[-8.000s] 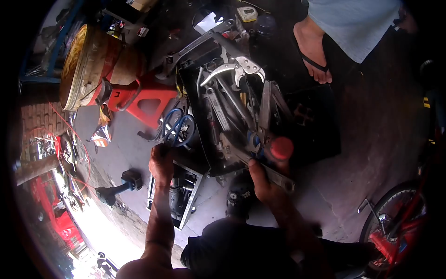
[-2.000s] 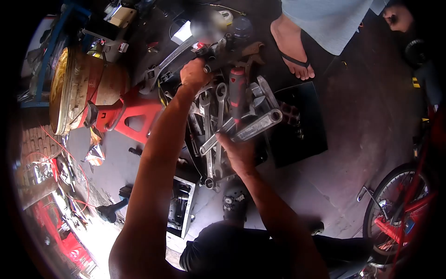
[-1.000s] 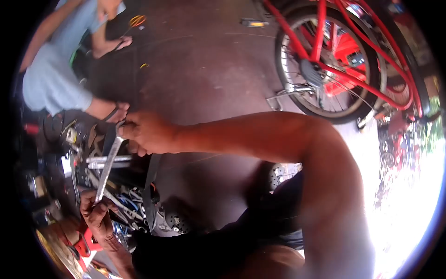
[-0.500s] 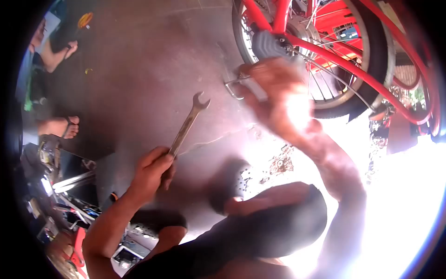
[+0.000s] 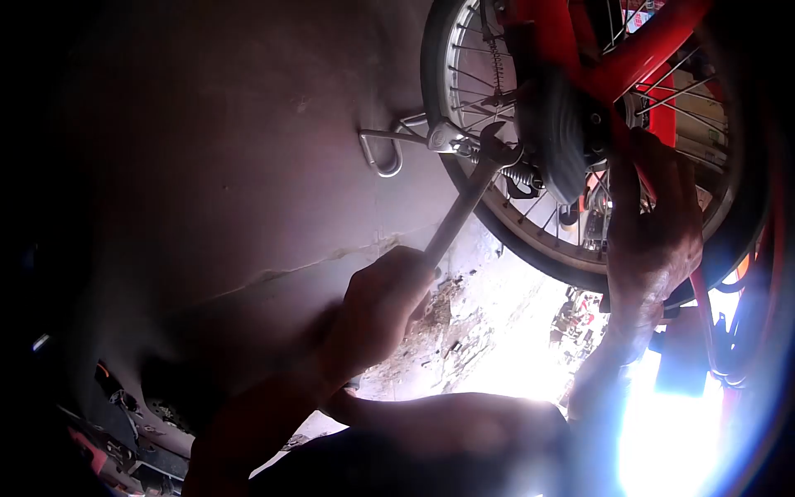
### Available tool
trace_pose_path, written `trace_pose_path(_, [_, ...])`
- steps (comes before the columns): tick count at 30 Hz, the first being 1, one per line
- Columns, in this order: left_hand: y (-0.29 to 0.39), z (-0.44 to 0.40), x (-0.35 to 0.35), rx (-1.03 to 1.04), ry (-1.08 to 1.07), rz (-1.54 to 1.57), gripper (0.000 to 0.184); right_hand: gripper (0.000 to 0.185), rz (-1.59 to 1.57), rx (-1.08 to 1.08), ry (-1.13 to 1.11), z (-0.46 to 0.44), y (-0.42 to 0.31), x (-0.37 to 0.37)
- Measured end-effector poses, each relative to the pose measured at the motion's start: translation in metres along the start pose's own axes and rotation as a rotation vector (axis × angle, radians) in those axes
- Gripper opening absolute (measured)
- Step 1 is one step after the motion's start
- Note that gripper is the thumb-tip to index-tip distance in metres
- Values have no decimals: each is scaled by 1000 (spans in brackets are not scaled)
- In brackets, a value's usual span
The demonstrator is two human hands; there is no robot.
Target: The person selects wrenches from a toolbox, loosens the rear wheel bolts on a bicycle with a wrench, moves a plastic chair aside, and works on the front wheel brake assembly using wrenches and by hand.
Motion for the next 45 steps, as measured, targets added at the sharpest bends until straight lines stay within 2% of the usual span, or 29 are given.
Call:
trace_pose_path(2, [-19, -6, 12, 365, 6, -260, 4, 18, 13, -18, 32, 0, 6, 6])
trace_pose_path(3, [-21, -8, 12, 244, -93, -162, 2, 18, -65, 107, 6, 2, 2, 8])
trace_pose_path(6, [-27, -16, 17, 300, -115, -223, 4, 20, -258, 178, -21, 3, 8, 16])
trace_pose_path(7, [-24, -20, 17, 212, -177, -213, 9, 21, -253, 214, -17, 2, 15, 19])
trace_pose_path(9, [-24, -22, 19, 271, -163, -166, 11, 21, -43, 140, -25, 2, 17, 15])
trace_pose_path(10, [-23, -23, 20, 298, -154, -147, 13, 21, -52, 133, -36, 2, 17, 12])
trace_pose_path(14, [-25, -24, 26, 132, -268, 7, 16, 18, -246, 118, -65, 1, 11, 8])
trace_pose_path(15, [-26, -26, 27, 100, -301, 21, 16, 17, -192, 62, -51, -2, 9, 9])
trace_pose_path(18, [-20, -34, 27, 104, -357, 14, 15, 14, -227, 187, 156, 9, 23, 30])
trace_pose_path(22, [-17, -34, 26, 98, -361, 45, 15, 13, -169, 175, 53, 4, 7, 18])
trace_pose_path(25, [-15, -34, 29, 81, -367, 71, 16, 13, -260, 114, -19, -4, -17, 11])
trace_pose_path(27, [-14, -35, 30, 68, -366, 87, 16, 14, -164, 110, -53, -6, -18, 9])
trace_pose_path(34, [-13, -39, 34, 32, -377, 146, 17, 15, -4, 63, -43, -3, -7, 15])
trace_pose_path(45, [-10, -42, 38, -60, -379, 282, 18, 15, 69, 31, -29, -3, -2, 15])
Point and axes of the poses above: each hand's wrist, its own z-axis away from the middle knuckle, its own x-axis out of the palm, y = z × x, the point moved 1 cm from there along -z, towards the middle knuckle, and after that the axes turned 15 degrees about x, right-handed, at the moved point
